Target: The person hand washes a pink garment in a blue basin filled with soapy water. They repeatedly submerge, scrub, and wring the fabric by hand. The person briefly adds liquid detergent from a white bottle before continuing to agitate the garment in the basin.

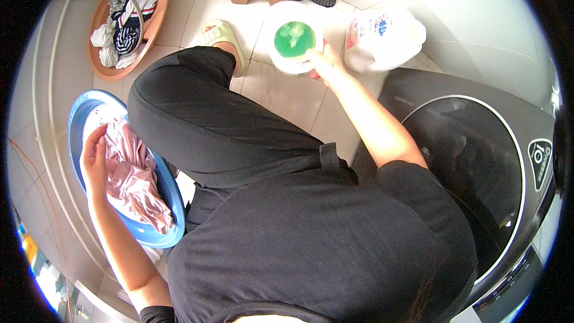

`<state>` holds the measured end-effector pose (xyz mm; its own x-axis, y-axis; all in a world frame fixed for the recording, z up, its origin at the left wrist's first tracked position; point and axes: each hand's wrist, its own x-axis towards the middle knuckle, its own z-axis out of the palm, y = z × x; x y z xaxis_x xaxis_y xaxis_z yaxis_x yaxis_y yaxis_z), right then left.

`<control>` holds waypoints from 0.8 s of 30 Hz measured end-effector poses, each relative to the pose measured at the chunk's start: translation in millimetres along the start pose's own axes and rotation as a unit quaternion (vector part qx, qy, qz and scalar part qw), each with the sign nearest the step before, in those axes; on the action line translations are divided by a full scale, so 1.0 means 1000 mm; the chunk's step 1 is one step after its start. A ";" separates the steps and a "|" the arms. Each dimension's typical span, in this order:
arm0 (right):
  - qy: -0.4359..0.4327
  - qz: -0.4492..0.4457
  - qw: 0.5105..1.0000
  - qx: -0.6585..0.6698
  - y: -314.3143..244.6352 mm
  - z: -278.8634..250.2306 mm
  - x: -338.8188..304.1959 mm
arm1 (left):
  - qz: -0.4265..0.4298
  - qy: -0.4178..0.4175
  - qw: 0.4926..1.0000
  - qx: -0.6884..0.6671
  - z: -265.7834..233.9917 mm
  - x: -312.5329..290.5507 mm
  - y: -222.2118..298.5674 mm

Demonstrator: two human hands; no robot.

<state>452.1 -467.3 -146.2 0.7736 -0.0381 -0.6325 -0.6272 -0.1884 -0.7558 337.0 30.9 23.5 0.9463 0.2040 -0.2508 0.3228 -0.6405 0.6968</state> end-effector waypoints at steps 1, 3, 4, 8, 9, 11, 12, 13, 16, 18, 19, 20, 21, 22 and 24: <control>0.006 -0.025 0.999 0.024 -0.003 0.001 -0.003 | 0.012 0.004 1.000 -0.005 0.000 -0.001 0.001; 0.016 -0.074 0.995 0.072 -0.014 0.005 -0.009 | 0.035 0.011 0.999 -0.014 0.000 -0.004 0.004; 0.022 -0.100 0.992 0.069 -0.021 0.007 -0.012 | 0.041 0.022 0.999 -0.016 -0.001 -0.006 0.005; 0.045 -0.215 0.973 0.073 -0.041 0.015 -0.023 | 0.070 0.043 0.996 -0.022 -0.003 -0.017 0.015; 0.033 -0.208 0.973 0.097 -0.048 0.015 -0.026 | 0.078 0.043 0.996 -0.023 -0.003 -0.020 0.019; 0.001 -0.186 0.972 0.145 -0.065 0.017 -0.039 | 0.073 0.058 0.996 -0.017 -0.005 -0.029 0.019; -0.009 -0.193 0.969 0.155 -0.070 0.017 -0.042 | 0.075 0.063 0.995 -0.011 -0.007 -0.033 0.016; -0.010 -0.190 0.969 0.160 -0.073 0.017 -0.044 | 0.077 0.070 0.995 -0.006 -0.008 -0.036 0.014; -0.009 -0.190 0.970 0.153 -0.083 0.018 -0.049 | 0.069 0.088 0.993 -0.041 -0.008 -0.044 0.014; -0.002 -0.203 0.972 0.122 -0.089 0.017 -0.056 | 0.078 0.098 0.991 -0.053 -0.009 -0.049 0.008; -0.004 -0.205 0.971 0.119 -0.093 0.016 -0.061 | 0.082 0.101 0.990 -0.058 -0.009 -0.050 0.007; -0.006 -0.207 0.971 0.117 -0.099 0.014 -0.066 | 0.079 0.103 0.990 -0.054 -0.009 -0.053 0.008; -0.008 -0.209 0.971 0.115 -0.104 0.013 -0.069 | 0.076 0.105 0.990 -0.049 -0.010 -0.055 0.010; -0.009 -0.210 0.971 0.116 -0.107 0.012 -0.071 | 0.075 0.106 0.991 -0.044 -0.010 -0.056 0.012; -0.011 -0.213 0.970 0.119 -0.113 0.011 -0.072 | 0.064 0.116 0.990 -0.054 -0.009 -0.059 0.011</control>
<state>466.1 -432.0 -16.9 0.9666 0.0159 -0.2559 -0.2564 0.0493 -0.9653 285.3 18.7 52.0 0.9541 0.2995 -0.0037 0.1890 -0.5923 0.7832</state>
